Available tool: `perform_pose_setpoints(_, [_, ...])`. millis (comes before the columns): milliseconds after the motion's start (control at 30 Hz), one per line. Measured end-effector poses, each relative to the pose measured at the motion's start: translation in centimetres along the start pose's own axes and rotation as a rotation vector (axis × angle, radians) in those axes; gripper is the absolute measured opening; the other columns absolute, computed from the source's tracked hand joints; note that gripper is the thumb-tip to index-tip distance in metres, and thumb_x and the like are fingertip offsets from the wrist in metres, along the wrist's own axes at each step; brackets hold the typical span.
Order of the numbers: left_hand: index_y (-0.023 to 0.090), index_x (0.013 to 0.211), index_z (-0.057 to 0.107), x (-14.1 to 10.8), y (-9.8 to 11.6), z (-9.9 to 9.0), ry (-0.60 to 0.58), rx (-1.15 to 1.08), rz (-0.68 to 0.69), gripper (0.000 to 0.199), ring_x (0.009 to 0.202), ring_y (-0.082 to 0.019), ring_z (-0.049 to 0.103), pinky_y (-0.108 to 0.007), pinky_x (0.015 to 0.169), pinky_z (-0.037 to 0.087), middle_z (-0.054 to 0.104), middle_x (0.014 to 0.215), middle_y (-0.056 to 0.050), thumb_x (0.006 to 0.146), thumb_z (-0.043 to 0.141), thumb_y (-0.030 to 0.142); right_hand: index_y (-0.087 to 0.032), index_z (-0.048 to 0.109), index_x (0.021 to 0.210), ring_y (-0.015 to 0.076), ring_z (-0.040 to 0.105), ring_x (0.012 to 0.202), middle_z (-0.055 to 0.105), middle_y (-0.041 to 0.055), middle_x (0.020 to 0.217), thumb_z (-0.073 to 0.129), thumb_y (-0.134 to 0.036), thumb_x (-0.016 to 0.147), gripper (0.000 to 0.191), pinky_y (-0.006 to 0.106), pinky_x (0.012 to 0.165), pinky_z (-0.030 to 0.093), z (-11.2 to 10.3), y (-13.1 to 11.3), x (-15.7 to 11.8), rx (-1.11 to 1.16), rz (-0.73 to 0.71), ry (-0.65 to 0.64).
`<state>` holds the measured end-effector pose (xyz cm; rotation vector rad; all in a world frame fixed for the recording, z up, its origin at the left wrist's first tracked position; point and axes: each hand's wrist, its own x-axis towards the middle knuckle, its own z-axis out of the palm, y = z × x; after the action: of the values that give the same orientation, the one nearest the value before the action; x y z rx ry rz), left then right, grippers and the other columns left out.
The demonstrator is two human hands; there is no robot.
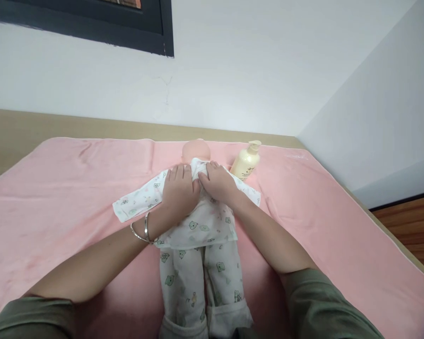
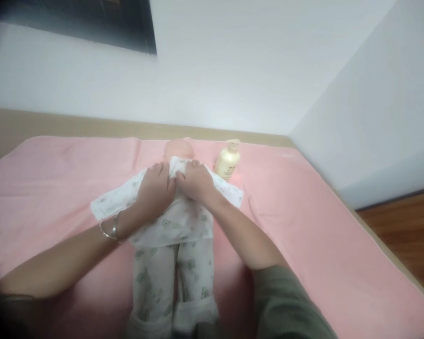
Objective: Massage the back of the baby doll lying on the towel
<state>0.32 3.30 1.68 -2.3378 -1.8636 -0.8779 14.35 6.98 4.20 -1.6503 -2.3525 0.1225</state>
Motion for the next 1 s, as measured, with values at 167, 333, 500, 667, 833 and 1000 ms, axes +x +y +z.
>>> perform_pose_setpoints(167, [0.004, 0.128, 0.055, -0.2, 0.4, 0.0, 0.002, 0.048, 0.016, 0.045, 0.127, -0.038, 0.052, -0.052, 0.111, 0.037, 0.061, 0.129, -0.024, 0.09, 0.04, 0.022, -0.003, 0.058, 0.128, 0.0318, 0.055, 0.129, 0.062, 0.023, 0.136, 0.033, -0.036, 0.104, 0.047, 0.044, 0.11, 0.04, 0.0, 0.7, 0.5, -0.023, -0.01, 0.001])
perform_pose_setpoints(333, [0.017, 0.095, 0.062, 2.3, -1.8, -0.3, -0.129, -0.097, -0.081, 0.028, 0.095, -0.03, 0.064, -0.045, 0.091, 0.048, 0.07, 0.098, -0.013, 0.089, 0.035, 0.021, 0.008, 0.046, 0.14, 0.0381, 0.051, 0.134, 0.056, 0.0317, 0.141, 0.036, -0.03, 0.102, 0.054, 0.048, 0.114, 0.036, -0.2, -0.9, -1.9, -0.19, -0.139, 0.028])
perform_pose_setpoints(500, [0.014, 0.1, 0.063, 2.3, -1.7, -0.2, -0.11, -0.04, -0.078, 0.034, 0.097, -0.032, 0.064, -0.048, 0.092, 0.048, 0.07, 0.102, -0.017, 0.092, 0.031, 0.022, 0.008, 0.048, 0.138, 0.0366, 0.051, 0.134, 0.056, 0.0305, 0.141, 0.037, -0.023, 0.098, 0.051, 0.047, 0.115, 0.037, 0.0, -1.1, -1.5, -0.112, -0.142, 0.051])
perform_pose_setpoints(667, [0.001, 0.133, 0.051, -0.1, -0.3, 0.8, 0.01, 0.044, 0.075, 0.049, 0.132, -0.038, 0.05, -0.055, 0.112, 0.037, 0.058, 0.136, -0.026, 0.093, 0.034, 0.023, -0.008, 0.063, 0.115, 0.0302, 0.066, 0.108, 0.071, 0.0186, 0.116, 0.037, -0.031, 0.099, 0.038, 0.041, 0.097, 0.051, 0.2, 0.7, 1.0, 0.116, 0.024, -0.015])
perform_pose_setpoints(833, [0.002, 0.133, 0.052, 0.2, -0.8, 1.1, -0.001, -0.017, 0.041, 0.049, 0.136, -0.037, 0.047, -0.055, 0.115, 0.035, 0.056, 0.141, -0.025, 0.091, 0.033, 0.019, -0.001, 0.059, 0.125, 0.0328, 0.06, 0.122, 0.067, 0.0237, 0.127, 0.035, -0.03, 0.101, 0.045, 0.044, 0.107, 0.045, 0.2, 0.5, 0.6, 0.008, 0.002, 0.015])
perform_pose_setpoints(1000, [0.018, 0.096, 0.06, 2.6, -2.1, 0.2, -0.135, -0.111, -0.101, 0.028, 0.095, -0.03, 0.062, -0.046, 0.091, 0.05, 0.069, 0.098, -0.014, 0.09, 0.032, 0.021, 0.012, 0.045, 0.139, 0.0394, 0.05, 0.133, 0.055, 0.0336, 0.139, 0.034, -0.027, 0.101, 0.056, 0.05, 0.115, 0.036, 0.8, -1.6, -2.1, -0.176, -0.122, 0.109])
